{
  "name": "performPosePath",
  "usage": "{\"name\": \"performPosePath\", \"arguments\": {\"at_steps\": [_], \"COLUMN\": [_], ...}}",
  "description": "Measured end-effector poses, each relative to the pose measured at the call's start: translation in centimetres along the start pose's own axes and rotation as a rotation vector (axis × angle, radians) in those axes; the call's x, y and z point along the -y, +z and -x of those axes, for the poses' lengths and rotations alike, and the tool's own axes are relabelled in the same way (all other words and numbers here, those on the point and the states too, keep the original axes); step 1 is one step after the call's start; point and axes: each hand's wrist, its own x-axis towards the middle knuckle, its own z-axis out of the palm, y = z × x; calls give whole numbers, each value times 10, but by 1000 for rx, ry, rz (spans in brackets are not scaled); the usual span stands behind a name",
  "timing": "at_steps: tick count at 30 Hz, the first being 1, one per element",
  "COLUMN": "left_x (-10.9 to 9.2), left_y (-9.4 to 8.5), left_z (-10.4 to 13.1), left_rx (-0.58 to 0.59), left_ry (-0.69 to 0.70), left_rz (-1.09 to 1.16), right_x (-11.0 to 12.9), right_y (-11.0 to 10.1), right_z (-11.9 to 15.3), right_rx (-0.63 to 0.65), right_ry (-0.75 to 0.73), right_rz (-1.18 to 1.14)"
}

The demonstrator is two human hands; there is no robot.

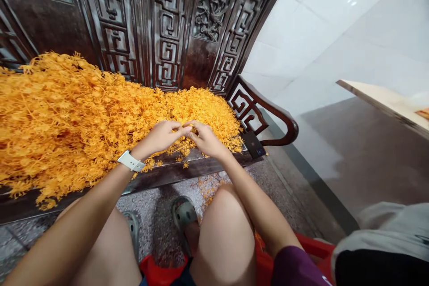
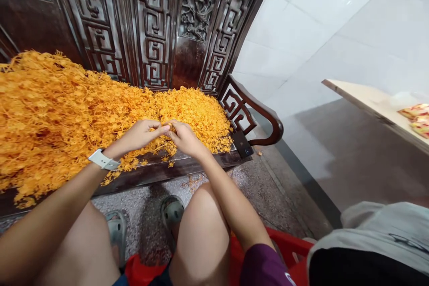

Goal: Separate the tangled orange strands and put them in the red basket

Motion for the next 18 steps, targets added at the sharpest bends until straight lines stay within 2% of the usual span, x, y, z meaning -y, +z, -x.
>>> {"name": "performPosePath", "arguments": {"at_steps": [4, 8, 11, 13, 18], "left_x": [0, -2, -7, -10, -11], "left_y": [-1, -2, 1, 3, 9], "left_z": [0, 1, 2, 2, 2], "left_rx": [35, -34, -103, -146, -166], "left_ry": [31, 45, 63, 88, 96], "left_rz": [114, 21, -81, -143, -78], "right_x": [-4, -3, -2, -2, -4], "right_y": [1, 3, 6, 7, 8], "right_z": [5, 5, 3, 1, 0], "right_rx": [-62, -68, -139, -192, -227], "right_ry": [59, 89, 182, 211, 241], "right_rz": [-110, -237, -446, -499, -557]}}
